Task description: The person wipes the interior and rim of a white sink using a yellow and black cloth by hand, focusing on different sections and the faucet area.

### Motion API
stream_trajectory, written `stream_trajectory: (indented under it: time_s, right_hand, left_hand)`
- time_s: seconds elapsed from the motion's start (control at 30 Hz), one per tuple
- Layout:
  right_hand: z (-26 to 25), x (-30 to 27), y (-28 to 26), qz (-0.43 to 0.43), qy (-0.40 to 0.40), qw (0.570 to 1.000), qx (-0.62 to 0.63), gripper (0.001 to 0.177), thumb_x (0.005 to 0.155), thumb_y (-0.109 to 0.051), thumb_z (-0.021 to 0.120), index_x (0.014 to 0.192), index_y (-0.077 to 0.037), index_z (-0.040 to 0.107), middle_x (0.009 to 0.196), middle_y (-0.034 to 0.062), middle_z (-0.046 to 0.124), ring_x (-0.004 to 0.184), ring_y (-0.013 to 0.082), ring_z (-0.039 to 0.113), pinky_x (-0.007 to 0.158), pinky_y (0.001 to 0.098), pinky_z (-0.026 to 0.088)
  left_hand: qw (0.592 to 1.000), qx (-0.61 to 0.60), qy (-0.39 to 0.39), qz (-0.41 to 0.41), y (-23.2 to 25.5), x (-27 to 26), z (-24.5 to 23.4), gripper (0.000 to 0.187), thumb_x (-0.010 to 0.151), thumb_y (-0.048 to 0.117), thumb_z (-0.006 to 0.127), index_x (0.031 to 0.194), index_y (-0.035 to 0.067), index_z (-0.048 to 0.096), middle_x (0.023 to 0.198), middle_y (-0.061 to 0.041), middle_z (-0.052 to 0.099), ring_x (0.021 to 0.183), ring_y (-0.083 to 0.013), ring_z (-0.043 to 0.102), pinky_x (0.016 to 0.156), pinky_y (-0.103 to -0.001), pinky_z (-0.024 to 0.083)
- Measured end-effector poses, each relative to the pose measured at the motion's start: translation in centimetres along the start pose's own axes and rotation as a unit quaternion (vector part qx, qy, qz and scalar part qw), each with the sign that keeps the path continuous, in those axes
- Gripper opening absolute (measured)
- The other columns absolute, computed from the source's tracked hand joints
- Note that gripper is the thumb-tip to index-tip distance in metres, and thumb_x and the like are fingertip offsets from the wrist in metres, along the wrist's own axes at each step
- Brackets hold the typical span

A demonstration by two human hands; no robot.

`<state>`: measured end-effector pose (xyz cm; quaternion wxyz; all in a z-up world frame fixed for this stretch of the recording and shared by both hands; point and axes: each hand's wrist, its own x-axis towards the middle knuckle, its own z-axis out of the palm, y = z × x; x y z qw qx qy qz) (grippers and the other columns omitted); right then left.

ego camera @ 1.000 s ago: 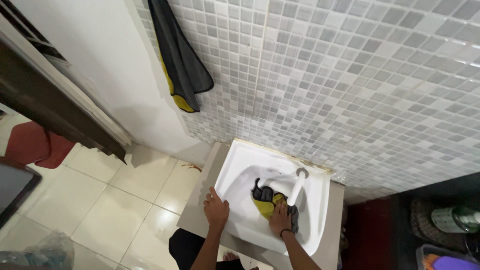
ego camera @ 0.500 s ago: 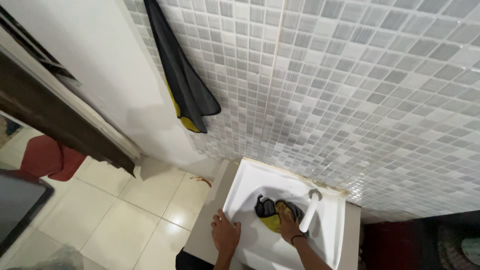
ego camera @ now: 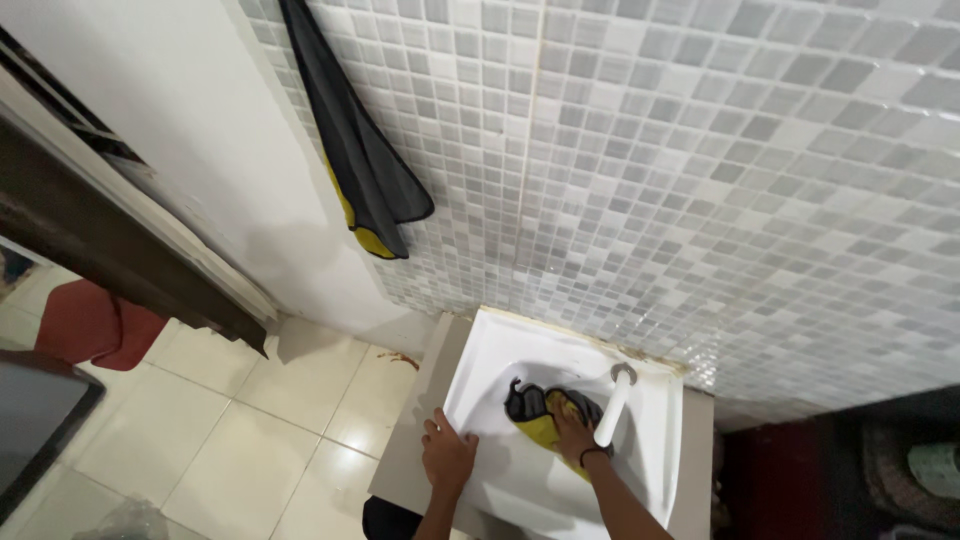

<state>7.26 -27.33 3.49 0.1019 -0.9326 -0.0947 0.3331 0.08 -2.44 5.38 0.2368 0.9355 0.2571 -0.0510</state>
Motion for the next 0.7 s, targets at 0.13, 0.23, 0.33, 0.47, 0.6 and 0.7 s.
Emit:
stream_trajectory:
  time_s: [0.13, 0.23, 0.33, 0.47, 0.6, 0.7]
  right_hand:
    - [1.7, -1.4, -0.1, 0.012, 0.041, 0.999, 0.033, 0.099, 0.098, -0.035, 0.061, 0.164, -0.017, -0.011, 0.173, 0.0086, 0.011, 0.158, 0.0290, 0.018, 0.126, 0.0539, 0.019]
    - [3.7, -3.1, -0.2, 0.042, 0.059, 0.995, 0.063, 0.092, 0.099, -0.038, 0.059, 0.164, -0.016, -0.003, 0.172, 0.0082, 0.013, 0.159, 0.0280, 0.017, 0.126, 0.0549, 0.019]
    - [4.7, -4.1, 0.1, 0.058, 0.045, 0.994, 0.079, 0.089, 0.098, -0.038, 0.059, 0.164, -0.014, 0.004, 0.172, 0.0092, 0.016, 0.159, 0.0281, 0.017, 0.126, 0.0543, 0.020]
    - [5.4, -4.9, 0.4, 0.068, 0.012, 0.994, 0.080, 0.089, 0.099, -0.040, 0.056, 0.165, -0.011, 0.005, 0.171, 0.0105, 0.020, 0.158, 0.0286, 0.021, 0.128, 0.0524, 0.021]
    - [4.7, -4.2, 0.5, 0.079, -0.016, 0.995, 0.065, 0.094, 0.101, -0.042, 0.054, 0.165, -0.011, -0.008, 0.174, 0.0080, 0.009, 0.160, 0.0300, 0.010, 0.128, 0.0539, 0.016]
    - [4.1, -3.4, 0.3, 0.050, 0.013, 0.997, 0.049, 0.093, 0.103, -0.043, 0.054, 0.163, -0.012, -0.009, 0.174, 0.0113, 0.000, 0.160, 0.0329, 0.007, 0.128, 0.0501, 0.015]
  left_hand:
    - [0.998, -0.065, 0.000, 0.025, -1.6, 0.3, 1.0, 0.087, 0.080, 0.032, 0.076, 0.150, 0.008, 0.029, 0.129, -0.021, 0.051, 0.110, -0.0408, 0.061, 0.087, -0.050, 0.057]
    - [0.996, -0.080, -0.007, 0.025, -2.1, 0.5, 1.4, 0.088, 0.080, 0.030, 0.076, 0.152, 0.010, 0.028, 0.129, -0.020, 0.052, 0.112, -0.0419, 0.060, 0.089, -0.053, 0.055]
    - [0.997, -0.077, 0.005, 0.022, -1.8, 0.5, 1.5, 0.089, 0.080, 0.030, 0.077, 0.152, 0.011, 0.028, 0.129, -0.020, 0.053, 0.113, -0.0413, 0.059, 0.089, -0.053, 0.055]
    - [0.998, -0.064, 0.023, -0.008, -1.0, -0.3, 1.1, 0.086, 0.079, 0.030, 0.076, 0.150, 0.011, 0.032, 0.127, -0.018, 0.056, 0.112, -0.0383, 0.061, 0.088, -0.051, 0.056]
    - [0.997, -0.043, 0.063, -0.014, 0.3, -0.9, 0.6, 0.083, 0.079, 0.035, 0.075, 0.147, 0.009, 0.036, 0.124, -0.018, 0.058, 0.109, -0.0371, 0.063, 0.086, -0.049, 0.057]
    - [0.999, -0.018, 0.035, -0.029, 0.8, -0.8, 0.0, 0.082, 0.081, 0.041, 0.073, 0.147, 0.009, 0.036, 0.123, -0.017, 0.058, 0.108, -0.0363, 0.064, 0.084, -0.048, 0.057]
